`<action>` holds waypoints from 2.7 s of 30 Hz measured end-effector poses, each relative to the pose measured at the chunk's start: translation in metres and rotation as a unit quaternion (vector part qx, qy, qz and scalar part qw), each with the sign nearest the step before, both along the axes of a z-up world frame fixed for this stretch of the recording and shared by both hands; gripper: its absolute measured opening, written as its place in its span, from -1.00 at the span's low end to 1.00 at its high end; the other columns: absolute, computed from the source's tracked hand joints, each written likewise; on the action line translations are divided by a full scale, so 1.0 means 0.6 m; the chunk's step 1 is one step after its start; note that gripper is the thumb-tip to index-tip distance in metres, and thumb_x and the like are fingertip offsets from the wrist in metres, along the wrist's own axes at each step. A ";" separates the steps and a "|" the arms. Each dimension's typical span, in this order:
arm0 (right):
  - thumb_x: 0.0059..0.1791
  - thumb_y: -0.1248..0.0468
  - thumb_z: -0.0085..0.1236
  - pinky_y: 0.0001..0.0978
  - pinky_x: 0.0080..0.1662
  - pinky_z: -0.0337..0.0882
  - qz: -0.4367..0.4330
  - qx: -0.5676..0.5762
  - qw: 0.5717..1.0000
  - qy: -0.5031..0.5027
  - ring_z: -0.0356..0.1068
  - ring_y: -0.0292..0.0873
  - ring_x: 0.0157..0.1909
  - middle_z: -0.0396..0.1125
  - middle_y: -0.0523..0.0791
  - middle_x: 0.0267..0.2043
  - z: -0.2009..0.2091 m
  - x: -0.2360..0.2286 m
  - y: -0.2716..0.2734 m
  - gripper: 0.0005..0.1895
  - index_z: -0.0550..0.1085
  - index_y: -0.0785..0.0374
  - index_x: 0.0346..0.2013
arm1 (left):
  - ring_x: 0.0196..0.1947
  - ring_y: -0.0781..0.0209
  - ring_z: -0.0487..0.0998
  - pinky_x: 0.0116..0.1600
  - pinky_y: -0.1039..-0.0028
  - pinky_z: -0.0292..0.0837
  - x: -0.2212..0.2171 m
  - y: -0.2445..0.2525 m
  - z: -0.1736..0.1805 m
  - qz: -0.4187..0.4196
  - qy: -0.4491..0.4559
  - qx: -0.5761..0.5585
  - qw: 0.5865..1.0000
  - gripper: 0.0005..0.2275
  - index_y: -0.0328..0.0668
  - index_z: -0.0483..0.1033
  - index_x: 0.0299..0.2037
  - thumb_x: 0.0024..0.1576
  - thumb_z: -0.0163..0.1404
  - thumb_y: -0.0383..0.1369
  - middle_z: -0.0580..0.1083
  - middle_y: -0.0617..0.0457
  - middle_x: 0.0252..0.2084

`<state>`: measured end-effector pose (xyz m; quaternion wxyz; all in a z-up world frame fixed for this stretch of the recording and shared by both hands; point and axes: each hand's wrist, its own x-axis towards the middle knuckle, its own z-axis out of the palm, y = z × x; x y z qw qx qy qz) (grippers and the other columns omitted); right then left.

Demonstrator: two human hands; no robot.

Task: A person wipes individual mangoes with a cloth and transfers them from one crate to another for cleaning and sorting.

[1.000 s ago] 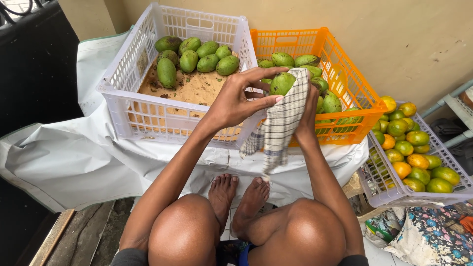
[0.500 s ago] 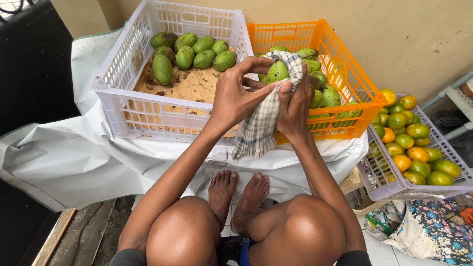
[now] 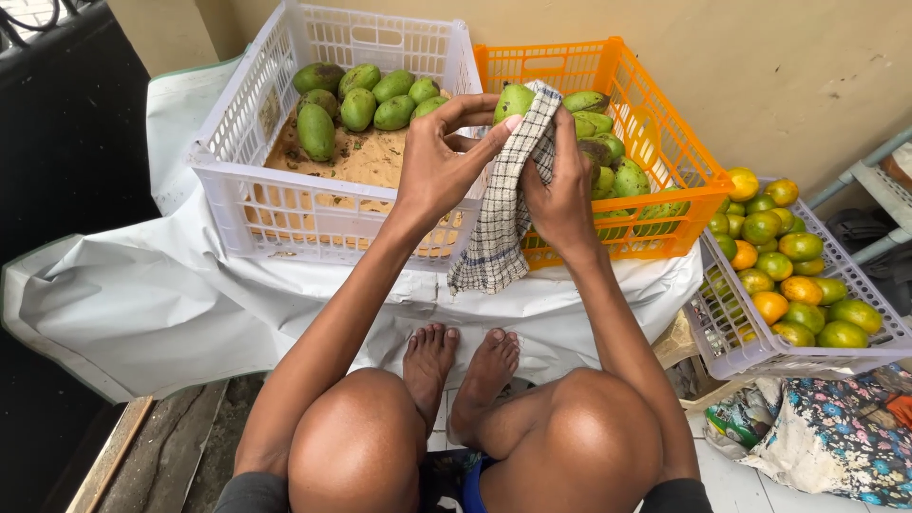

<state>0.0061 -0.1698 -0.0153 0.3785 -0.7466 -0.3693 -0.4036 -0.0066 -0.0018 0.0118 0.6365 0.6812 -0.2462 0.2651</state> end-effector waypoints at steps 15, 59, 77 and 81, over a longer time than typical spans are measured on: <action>0.15 0.20 -0.03 -0.14 0.44 0.25 -0.009 0.115 0.992 0.051 0.22 0.02 0.47 0.18 0.11 0.44 -0.037 0.035 -0.007 -0.39 0.08 0.31 0.46 | 0.36 0.14 0.44 0.34 0.35 0.64 0.005 -0.002 -0.018 -0.122 -0.106 0.040 0.986 -0.48 0.12 0.21 0.40 0.27 0.15 -0.42 0.28 -0.06 0.45; 0.17 0.43 -0.31 0.08 0.03 0.39 0.001 0.123 0.991 -0.047 0.40 0.14 -0.12 0.23 0.04 -0.20 0.031 -0.020 0.022 -0.83 0.31 0.36 -0.06 | -0.07 -0.34 0.65 -0.12 0.22 0.65 0.008 0.001 -0.015 -0.033 -0.096 0.138 0.985 -0.47 -0.17 0.40 0.29 0.08 0.10 -0.70 0.47 -0.31 0.17; 0.20 0.20 -0.16 -0.09 0.15 0.20 -0.205 0.060 0.958 -0.190 0.17 0.06 0.22 0.16 0.00 0.27 -0.011 0.000 0.029 -0.76 0.32 0.25 0.10 | -0.14 -0.20 0.68 -0.37 0.55 0.61 0.016 0.004 -0.019 -0.053 -0.047 0.034 0.997 -0.52 -0.20 0.55 0.11 -0.07 0.29 -0.60 0.58 -0.29 -0.04; 0.25 0.00 -0.38 -0.07 0.22 0.05 -0.044 0.228 0.973 -0.011 0.12 -0.12 0.12 0.08 -0.11 0.13 -0.054 0.037 -0.018 -0.70 0.20 0.00 0.18 | -0.11 -0.20 0.66 -0.30 0.42 0.64 0.003 0.007 -0.014 -0.089 -0.042 0.057 0.994 -0.51 -0.25 0.53 0.13 -0.05 0.33 -0.49 0.57 -0.35 -0.06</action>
